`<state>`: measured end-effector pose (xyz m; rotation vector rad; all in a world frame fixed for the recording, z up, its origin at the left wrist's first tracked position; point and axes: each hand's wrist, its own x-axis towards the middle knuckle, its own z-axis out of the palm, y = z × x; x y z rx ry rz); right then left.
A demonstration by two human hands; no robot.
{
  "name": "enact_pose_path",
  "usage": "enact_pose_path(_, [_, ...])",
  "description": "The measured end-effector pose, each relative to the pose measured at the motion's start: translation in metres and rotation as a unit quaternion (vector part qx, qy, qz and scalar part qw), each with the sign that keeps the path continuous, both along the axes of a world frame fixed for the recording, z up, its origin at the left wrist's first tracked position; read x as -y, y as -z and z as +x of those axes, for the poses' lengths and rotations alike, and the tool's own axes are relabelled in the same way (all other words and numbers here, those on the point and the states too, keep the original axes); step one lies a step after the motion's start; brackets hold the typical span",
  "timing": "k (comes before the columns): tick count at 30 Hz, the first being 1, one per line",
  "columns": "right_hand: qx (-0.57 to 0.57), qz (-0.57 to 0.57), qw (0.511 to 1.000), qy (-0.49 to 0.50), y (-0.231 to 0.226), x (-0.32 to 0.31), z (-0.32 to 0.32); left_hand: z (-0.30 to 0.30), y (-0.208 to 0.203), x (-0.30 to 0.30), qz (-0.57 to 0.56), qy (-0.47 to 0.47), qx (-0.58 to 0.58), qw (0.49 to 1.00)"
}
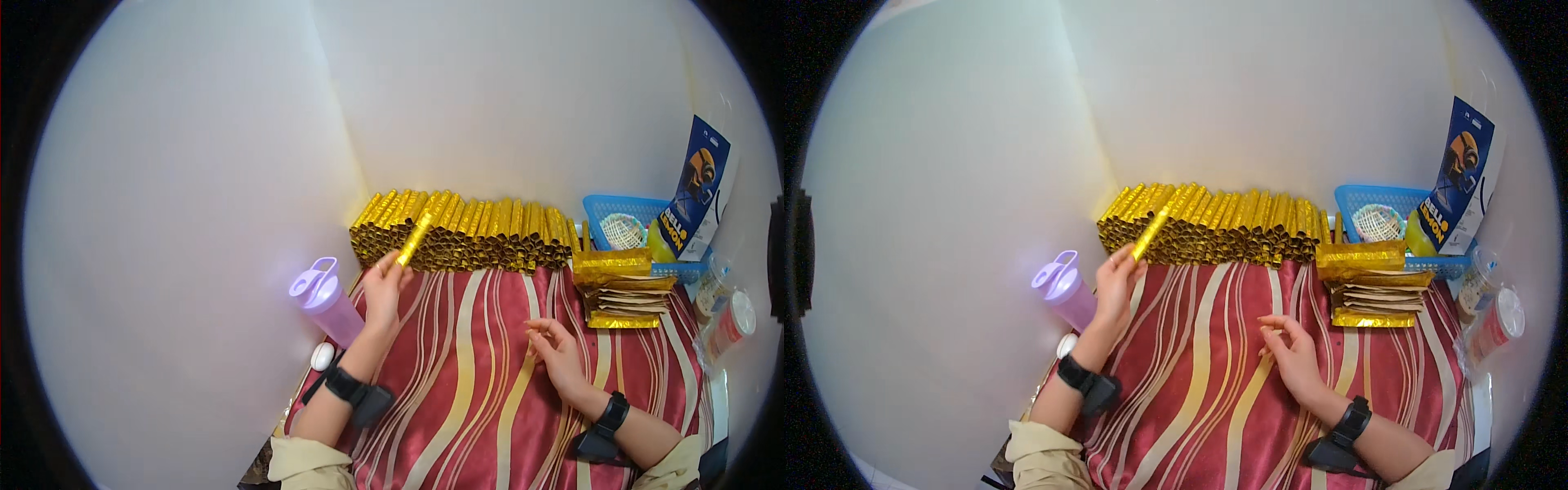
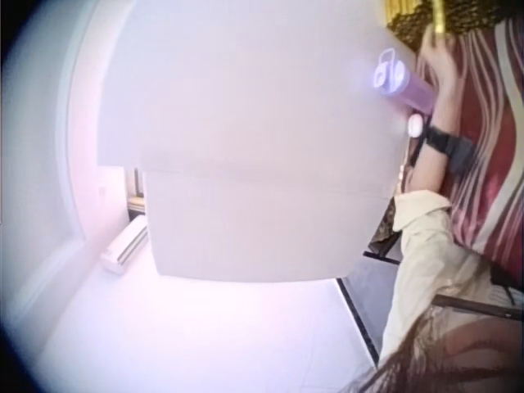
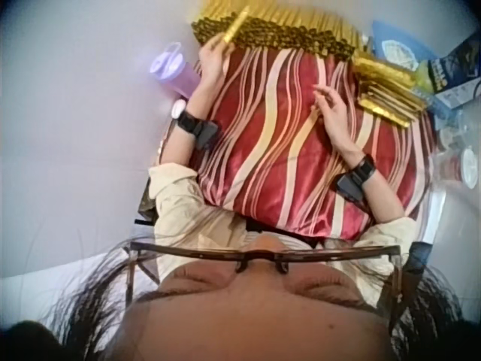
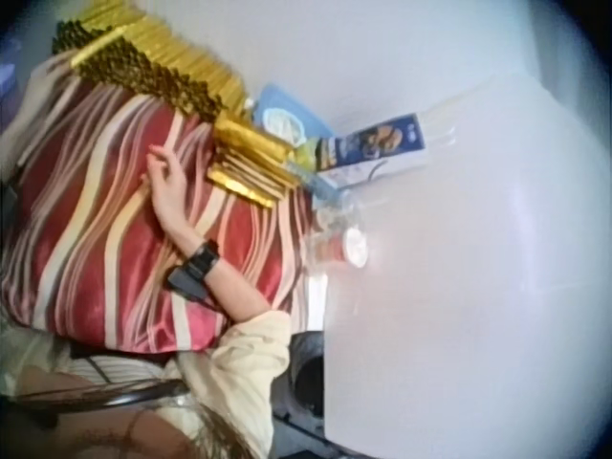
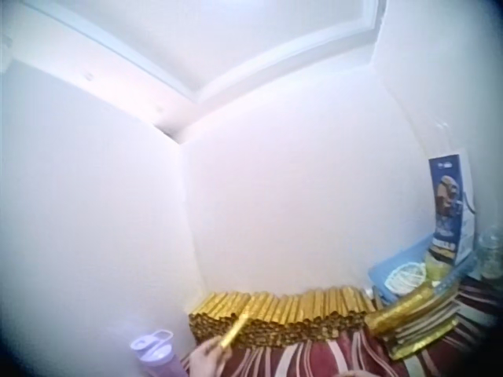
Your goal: The person is folding gold colored paper into small rectangular packets.
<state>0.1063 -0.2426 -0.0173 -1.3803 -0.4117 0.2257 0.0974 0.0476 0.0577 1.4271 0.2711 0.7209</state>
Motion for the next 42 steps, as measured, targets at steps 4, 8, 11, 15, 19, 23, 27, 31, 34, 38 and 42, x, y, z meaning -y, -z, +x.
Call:
enact_pose_path(4, [-0.021, -0.018, 0.999, -0.037, -0.005, -0.007, -0.005, 0.060, -0.008, -0.061, 0.198, -0.200, 0.007, 0.959])
enact_pose_path(8, [0.010, -0.040, 0.998, -0.045, 0.000, -0.008, -0.003, 0.102, -0.020, -0.086, 0.305, -0.301, -0.045, 0.902])
enact_pose_path(11, [0.001, -0.023, 0.998, -0.058, 0.004, -0.009, -0.003, 0.115, -0.020, -0.083, 0.346, -0.337, -0.081, 0.872])
enact_pose_path(15, [-0.002, -0.024, 0.996, -0.087, 0.003, -0.009, -0.003, 0.120, -0.017, -0.085, 0.380, -0.325, -0.109, 0.859])
enact_pose_path(19, [-0.014, -0.028, 0.994, -0.101, 0.011, -0.009, 0.001, 0.123, -0.010, -0.086, 0.391, -0.317, -0.158, 0.850])
enact_pose_path(23, [-0.029, -0.040, 0.993, -0.108, 0.007, -0.010, 0.000, 0.127, 0.001, -0.090, 0.439, -0.377, -0.089, 0.810])
enact_pose_path(27, [-0.029, -0.028, 0.992, -0.120, 0.009, -0.010, 0.001, 0.138, 0.019, -0.086, 0.309, -0.439, 0.003, 0.844])
enact_pose_path(31, [-0.025, -0.027, 0.992, -0.120, 0.010, -0.011, 0.000, 0.159, 0.031, -0.063, 0.213, -0.444, -0.036, 0.869])
enact_pose_path(34, [-0.016, -0.045, 0.992, -0.120, 0.005, -0.010, -0.002, 0.169, 0.034, -0.054, 0.175, -0.392, -0.059, 0.901])
enact_pose_path(38, [-0.031, -0.031, 0.992, -0.119, 0.007, -0.012, -0.004, 0.179, 0.037, -0.046, 0.169, -0.404, -0.073, 0.896])
enact_pose_path(42, [-0.007, -0.042, 0.991, -0.125, 0.013, -0.013, -0.003, 0.184, 0.041, -0.047, 0.185, -0.435, -0.076, 0.878])
